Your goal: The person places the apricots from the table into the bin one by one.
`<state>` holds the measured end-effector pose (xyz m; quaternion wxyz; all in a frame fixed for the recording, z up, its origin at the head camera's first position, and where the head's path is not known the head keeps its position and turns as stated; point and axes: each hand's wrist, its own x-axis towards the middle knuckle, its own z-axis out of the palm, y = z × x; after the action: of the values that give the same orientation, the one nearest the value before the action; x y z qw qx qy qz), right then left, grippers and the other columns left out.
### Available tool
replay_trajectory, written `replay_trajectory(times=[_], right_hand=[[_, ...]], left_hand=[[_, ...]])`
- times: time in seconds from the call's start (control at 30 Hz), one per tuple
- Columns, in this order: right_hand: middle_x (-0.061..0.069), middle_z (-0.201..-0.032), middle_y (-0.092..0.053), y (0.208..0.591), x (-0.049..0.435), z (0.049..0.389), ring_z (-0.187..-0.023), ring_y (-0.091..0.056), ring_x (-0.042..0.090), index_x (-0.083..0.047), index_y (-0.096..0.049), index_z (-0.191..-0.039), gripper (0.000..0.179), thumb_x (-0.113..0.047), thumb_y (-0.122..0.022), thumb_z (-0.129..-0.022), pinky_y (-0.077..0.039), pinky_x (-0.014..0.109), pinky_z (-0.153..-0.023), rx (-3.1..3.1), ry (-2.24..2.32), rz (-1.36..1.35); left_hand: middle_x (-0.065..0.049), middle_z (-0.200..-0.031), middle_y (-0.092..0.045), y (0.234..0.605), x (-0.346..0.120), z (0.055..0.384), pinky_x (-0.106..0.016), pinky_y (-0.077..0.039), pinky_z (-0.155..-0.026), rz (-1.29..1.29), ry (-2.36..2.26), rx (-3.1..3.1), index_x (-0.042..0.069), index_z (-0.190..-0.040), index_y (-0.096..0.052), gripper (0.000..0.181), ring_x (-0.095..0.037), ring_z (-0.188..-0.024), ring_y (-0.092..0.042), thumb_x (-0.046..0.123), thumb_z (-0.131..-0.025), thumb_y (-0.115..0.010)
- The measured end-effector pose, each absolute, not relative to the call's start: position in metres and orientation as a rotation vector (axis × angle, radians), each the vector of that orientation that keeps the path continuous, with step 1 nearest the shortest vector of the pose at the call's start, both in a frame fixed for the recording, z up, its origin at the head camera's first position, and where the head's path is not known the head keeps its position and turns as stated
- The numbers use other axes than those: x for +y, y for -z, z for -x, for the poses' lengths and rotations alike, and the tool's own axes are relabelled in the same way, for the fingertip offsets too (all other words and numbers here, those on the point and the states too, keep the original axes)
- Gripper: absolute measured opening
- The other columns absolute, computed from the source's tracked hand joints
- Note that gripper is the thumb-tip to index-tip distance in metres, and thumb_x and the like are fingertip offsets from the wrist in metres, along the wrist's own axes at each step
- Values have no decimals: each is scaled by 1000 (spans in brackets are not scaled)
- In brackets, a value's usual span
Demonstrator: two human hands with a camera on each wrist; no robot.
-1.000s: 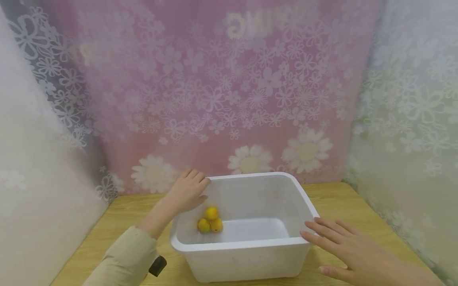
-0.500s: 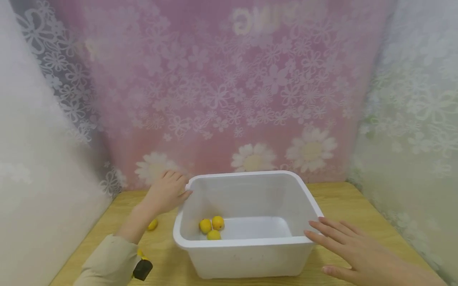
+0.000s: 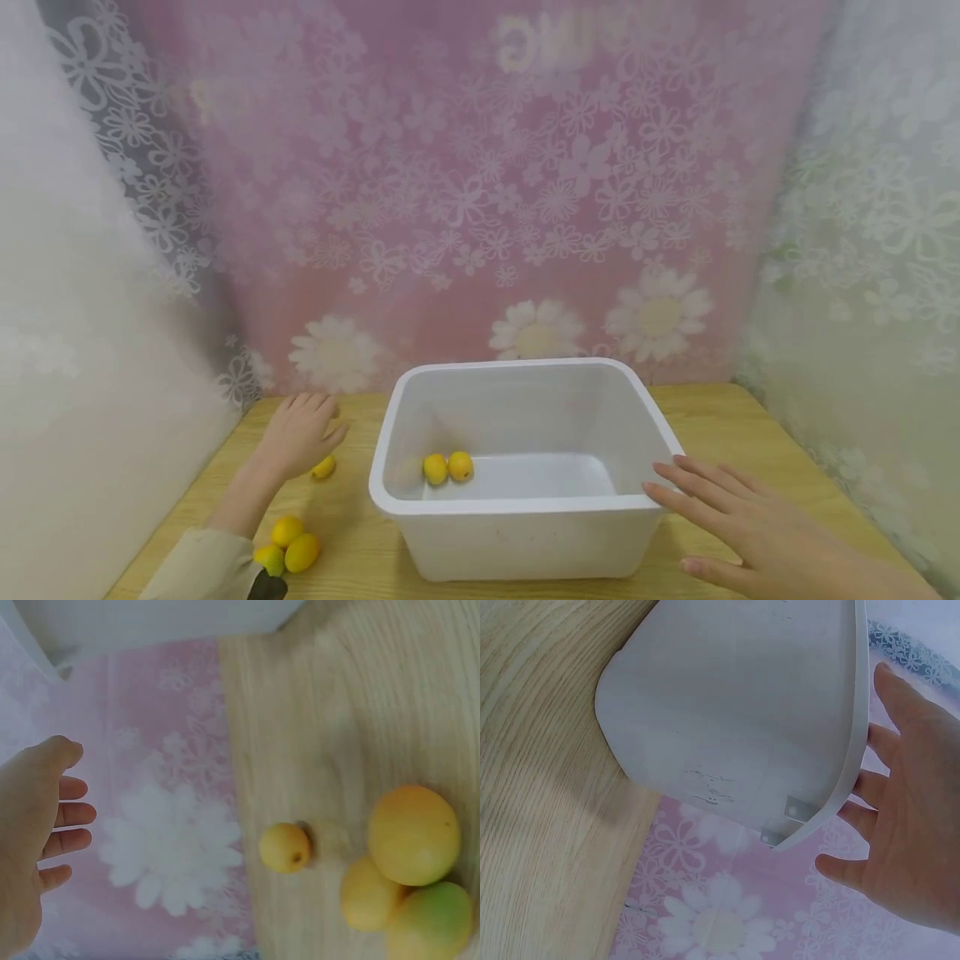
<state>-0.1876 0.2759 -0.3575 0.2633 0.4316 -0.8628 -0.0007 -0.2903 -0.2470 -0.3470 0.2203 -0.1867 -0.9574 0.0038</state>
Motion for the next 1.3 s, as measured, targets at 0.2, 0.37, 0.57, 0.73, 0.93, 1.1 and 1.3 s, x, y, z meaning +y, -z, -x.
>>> replay_trajectory(times=[0.2, 0.37, 0.57, 0.73, 0.93, 1.1, 1.3], right_hand=[[-10, -154, -17, 359, 278, 188, -142, -3, 5, -19, -39, -143, 76, -45, -69, -79, 6, 16, -111, -2313, 10, -1180], [-8, -153, -21, 359, 277, 187, -142, -3, 5, -19, -40, -142, 75, -46, -69, -79, 6, 17, -111, -2308, 18, -1169], [-8, -153, -22, 359, 276, 187, -142, -4, 6, -19, -39, -143, 74, -47, -67, -80, 5, 17, -111, -2300, 21, -1174], [-7, -152, -27, 357, 275, 187, -142, -6, 6, -18, -40, -142, 73, -46, -67, -80, 4, 16, -111, -2303, 7, -1173], [-9, -152, -23, 356, 275, 185, -142, -4, 5, -19, -40, -142, 74, -46, -68, -80, 6, 15, -110, -2322, -1, -1165], [-11, -153, -23, 355, 275, 184, -142, -7, 5, -18, -42, -141, 71, -46, -67, -80, 4, 16, -111, -2303, -1, -1164], [-12, -152, -23, 355, 276, 184, -141, -6, 4, -19, -42, -141, 71, -46, -67, -80, 5, 15, -110, -2314, 5, -1160]], left_hand=[[-17, -102, -62, 376, -264, 295, -56, -42, -86, 408, -18, -2739, 1, -101, -60, 32, -39, -99, -55, 27, -83, -67], [-22, -109, -59, 396, -273, 298, -58, -40, -88, 334, -51, -2821, -1, -111, -57, 43, -43, -105, -52, 28, -82, -69], [-27, -110, -57, 413, -278, 301, -60, -38, -89, 270, -12, -2932, -4, -118, -53, 51, -46, -105, -51, 27, -81, -69], [-31, -113, -55, 424, -282, 305, -61, -36, -91, 216, 15, -2992, -5, -122, -50, 53, -49, -107, -49, 26, -83, -66], [-33, -117, -52, 434, -283, 308, -63, -34, -92, 159, 46, -3069, -5, -127, -48, 56, -52, -108, -47, 27, -84, -62], [-32, -111, -55, 437, -279, 308, -63, -35, -89, 176, 39, -3080, -2, -125, -51, 50, -52, -103, -48, 25, -84, -62], [-19, -94, -61, 435, -271, 307, -60, -40, -82, 234, 21, -3022, 3, -108, -59, 31, -44, -91, -54, 18, -82, -64]])
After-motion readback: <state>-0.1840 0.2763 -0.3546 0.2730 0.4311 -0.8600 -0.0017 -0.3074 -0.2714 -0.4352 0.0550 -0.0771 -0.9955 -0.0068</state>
